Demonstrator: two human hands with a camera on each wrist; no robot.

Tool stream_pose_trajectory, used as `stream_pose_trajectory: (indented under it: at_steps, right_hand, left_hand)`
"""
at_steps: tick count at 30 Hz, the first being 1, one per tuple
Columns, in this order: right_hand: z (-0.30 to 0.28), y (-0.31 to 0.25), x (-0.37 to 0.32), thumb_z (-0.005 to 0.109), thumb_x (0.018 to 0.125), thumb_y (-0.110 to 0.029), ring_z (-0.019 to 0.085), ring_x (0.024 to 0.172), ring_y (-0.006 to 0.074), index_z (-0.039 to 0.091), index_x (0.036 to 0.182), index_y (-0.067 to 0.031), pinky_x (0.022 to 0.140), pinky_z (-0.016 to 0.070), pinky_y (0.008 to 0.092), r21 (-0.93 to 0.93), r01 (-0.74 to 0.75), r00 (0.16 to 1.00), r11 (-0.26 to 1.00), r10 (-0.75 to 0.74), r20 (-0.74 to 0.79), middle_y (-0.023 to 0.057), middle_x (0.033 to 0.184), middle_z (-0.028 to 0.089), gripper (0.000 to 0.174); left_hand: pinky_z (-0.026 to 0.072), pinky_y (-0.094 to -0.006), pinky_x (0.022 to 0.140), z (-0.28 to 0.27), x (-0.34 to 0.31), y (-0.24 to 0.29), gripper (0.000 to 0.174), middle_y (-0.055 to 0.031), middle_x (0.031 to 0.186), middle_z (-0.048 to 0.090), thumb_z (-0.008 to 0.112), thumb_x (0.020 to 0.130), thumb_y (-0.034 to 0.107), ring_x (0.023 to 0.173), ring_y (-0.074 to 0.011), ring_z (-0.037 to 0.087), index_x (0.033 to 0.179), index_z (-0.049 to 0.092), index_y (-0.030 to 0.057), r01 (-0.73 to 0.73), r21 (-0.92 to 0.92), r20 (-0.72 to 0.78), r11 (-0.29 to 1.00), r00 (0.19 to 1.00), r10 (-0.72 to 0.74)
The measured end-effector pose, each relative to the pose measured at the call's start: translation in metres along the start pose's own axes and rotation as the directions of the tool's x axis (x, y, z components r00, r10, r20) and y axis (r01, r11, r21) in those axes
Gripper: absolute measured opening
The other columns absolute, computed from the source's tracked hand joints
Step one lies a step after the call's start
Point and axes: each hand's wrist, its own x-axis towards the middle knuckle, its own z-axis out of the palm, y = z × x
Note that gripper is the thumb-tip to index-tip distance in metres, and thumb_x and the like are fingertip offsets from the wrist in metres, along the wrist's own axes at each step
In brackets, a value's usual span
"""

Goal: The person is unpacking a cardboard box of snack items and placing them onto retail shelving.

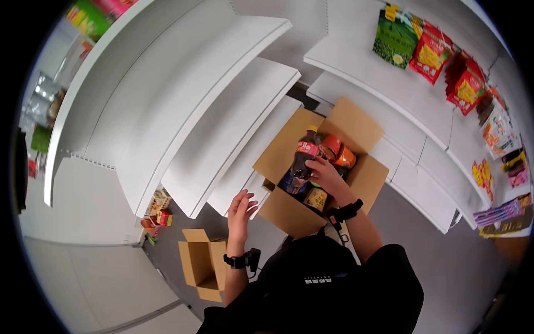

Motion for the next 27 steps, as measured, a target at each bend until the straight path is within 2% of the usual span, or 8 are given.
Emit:
stream_pose_trajectory:
  at_steps: [4,8,13,16,19,21,22,27]
  right_hand:
    - [0.050,-0.040,-0.006,0.065,0.086,-0.014,0.057,0.105,0.0156,0.048,0.130,-0.0045,0.090,0.0467,0.0321,-0.124,0.232,0.960,0.965,-0.206,0.190,0.0048,0.114,0.059,0.048]
    - [0.097,-0.086,-0.014,0.064,0.085,-0.009,0.056,0.108,0.0160,0.047,0.131,-0.0018,0.093,0.0453,0.0315,-0.288,0.381,0.899,0.879,-0.278,0.338,0.0058,0.115,0.060,0.049]
    - [0.189,-0.158,-0.036,0.063,0.086,-0.009,0.059,0.097,0.0138,0.048,0.127,0.0006,0.079,0.0499,0.0293,-0.325,0.657,0.735,0.680,-0.485,0.473,0.0078,0.113,0.060,0.045]
    - [0.238,-0.204,-0.030,0.065,0.087,-0.010,0.059,0.088,0.0125,0.050,0.123,0.0012,0.071,0.0489,0.0270,-0.284,0.819,0.564,0.499,-0.608,0.559,0.0071,0.103,0.062,0.041]
    - [0.299,-0.245,-0.034,0.067,0.087,-0.014,0.059,0.084,0.0122,0.052,0.118,0.0023,0.068,0.0485,0.0269,-0.202,0.903,0.420,0.380,-0.675,0.606,0.0075,0.098,0.063,0.038]
    - [0.340,-0.268,-0.034,0.068,0.086,-0.015,0.060,0.079,0.0119,0.053,0.116,0.0028,0.066,0.0482,0.0266,-0.207,0.919,0.388,0.335,-0.681,0.621,0.0075,0.096,0.063,0.038]
    - [0.360,-0.279,-0.028,0.069,0.085,-0.016,0.060,0.079,0.0118,0.054,0.114,0.0029,0.066,0.0482,0.0260,-0.168,0.950,0.308,0.264,-0.696,0.649,0.0077,0.095,0.064,0.037]
    - [0.440,-0.307,-0.012,0.072,0.081,-0.018,0.063,0.081,0.0134,0.057,0.111,0.0022,0.068,0.0493,0.0262,-0.219,0.944,0.328,0.245,-0.647,0.688,0.0081,0.093,0.066,0.038]
  left_hand:
    - [0.0498,-0.0314,0.086,-0.016,-0.009,0.000,0.043,-0.0118,0.118,0.058,0.057,0.094,0.024,0.096,-0.0159,0.060,0.129,0.048,0.0006,-0.037,-0.040,-0.058,0.999,0.998,0.035]
    - [0.0482,-0.0311,0.088,-0.031,-0.020,-0.003,0.043,-0.0112,0.118,0.057,0.058,0.094,0.024,0.099,-0.0194,0.060,0.128,0.049,0.0015,-0.026,-0.084,-0.117,0.996,0.993,0.016]
    - [0.0481,-0.0297,0.085,-0.045,-0.025,-0.014,0.041,-0.0097,0.115,0.060,0.059,0.093,0.025,0.096,-0.0177,0.061,0.127,0.051,0.0026,-0.065,-0.143,-0.155,0.988,0.987,0.042]
    - [0.0488,-0.0294,0.083,-0.053,-0.028,-0.013,0.043,-0.0096,0.113,0.062,0.060,0.093,0.025,0.094,-0.0166,0.062,0.126,0.051,0.0011,-0.092,-0.158,-0.166,0.983,0.984,0.065]
    - [0.0494,-0.0296,0.082,-0.057,-0.030,-0.010,0.044,-0.0106,0.113,0.061,0.061,0.092,0.025,0.093,-0.0172,0.062,0.126,0.050,-0.0004,-0.120,-0.162,-0.179,0.979,0.980,0.090]
    - [0.0494,-0.0298,0.082,-0.059,-0.032,-0.010,0.044,-0.0109,0.113,0.061,0.061,0.092,0.025,0.093,-0.0174,0.062,0.127,0.050,-0.0007,-0.124,-0.172,-0.189,0.977,0.978,0.091]
    - [0.0495,-0.0300,0.082,-0.059,-0.033,-0.010,0.044,-0.0111,0.113,0.061,0.061,0.092,0.025,0.093,-0.0175,0.062,0.127,0.050,-0.0009,-0.124,-0.177,-0.193,0.976,0.977,0.090]
    - [0.0497,-0.0307,0.082,-0.062,-0.037,-0.015,0.044,-0.0106,0.110,0.062,0.061,0.092,0.024,0.094,-0.0186,0.062,0.125,0.050,-0.0020,-0.160,-0.221,-0.214,0.962,0.970,0.113]
